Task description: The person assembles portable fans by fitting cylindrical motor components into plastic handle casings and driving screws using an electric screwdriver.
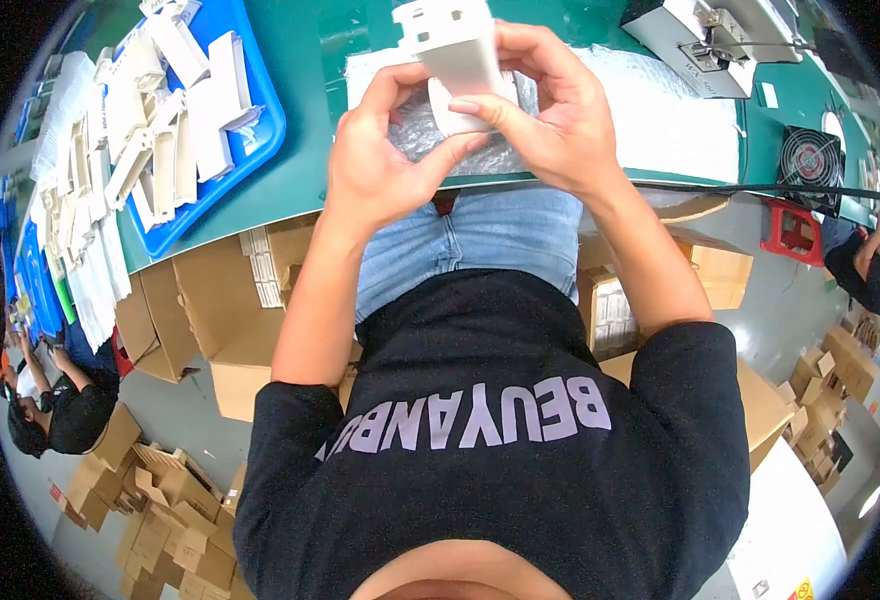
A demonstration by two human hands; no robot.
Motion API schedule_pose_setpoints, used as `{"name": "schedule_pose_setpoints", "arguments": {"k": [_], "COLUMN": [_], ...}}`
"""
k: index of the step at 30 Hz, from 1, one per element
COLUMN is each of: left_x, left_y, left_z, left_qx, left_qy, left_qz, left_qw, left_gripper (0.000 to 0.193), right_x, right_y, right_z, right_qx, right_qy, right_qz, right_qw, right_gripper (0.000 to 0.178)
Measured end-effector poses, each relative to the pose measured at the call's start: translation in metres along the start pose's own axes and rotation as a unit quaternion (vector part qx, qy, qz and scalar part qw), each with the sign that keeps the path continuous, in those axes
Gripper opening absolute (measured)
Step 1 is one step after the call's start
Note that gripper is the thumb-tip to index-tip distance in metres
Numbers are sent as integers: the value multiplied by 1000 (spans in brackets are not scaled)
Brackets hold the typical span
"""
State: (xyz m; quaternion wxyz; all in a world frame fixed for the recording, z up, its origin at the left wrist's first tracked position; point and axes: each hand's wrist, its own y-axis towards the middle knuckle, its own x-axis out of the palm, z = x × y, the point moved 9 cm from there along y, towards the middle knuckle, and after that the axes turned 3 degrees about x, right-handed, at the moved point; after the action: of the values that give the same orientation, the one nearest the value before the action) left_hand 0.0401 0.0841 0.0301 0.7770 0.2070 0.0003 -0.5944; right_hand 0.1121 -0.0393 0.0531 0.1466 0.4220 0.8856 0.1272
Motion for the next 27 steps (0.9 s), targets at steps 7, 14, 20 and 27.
{"name": "schedule_pose_setpoints", "arguments": {"k": [7, 14, 20, 27], "left_x": [4, 16, 20, 45], "left_y": [7, 21, 22, 29], "left_z": [40, 28, -9, 37], "left_qx": [187, 87, -50, 89], "left_qy": [87, 15, -188, -30], "left_qz": [31, -125, -81, 44], "left_qw": [978, 988, 977, 995], "left_gripper": [43, 23, 14, 5], "right_x": [-28, -18, -113, -229], "right_y": [-19, -21, -36, 38], "right_z": [23, 11, -47, -170], "right_qx": [97, 65, -119, -159], "right_qy": [24, 85, -25, -348], "right_qz": [36, 29, 227, 503], "right_qw": [994, 994, 966, 775], "right_gripper": [41, 33, 38, 42]}}
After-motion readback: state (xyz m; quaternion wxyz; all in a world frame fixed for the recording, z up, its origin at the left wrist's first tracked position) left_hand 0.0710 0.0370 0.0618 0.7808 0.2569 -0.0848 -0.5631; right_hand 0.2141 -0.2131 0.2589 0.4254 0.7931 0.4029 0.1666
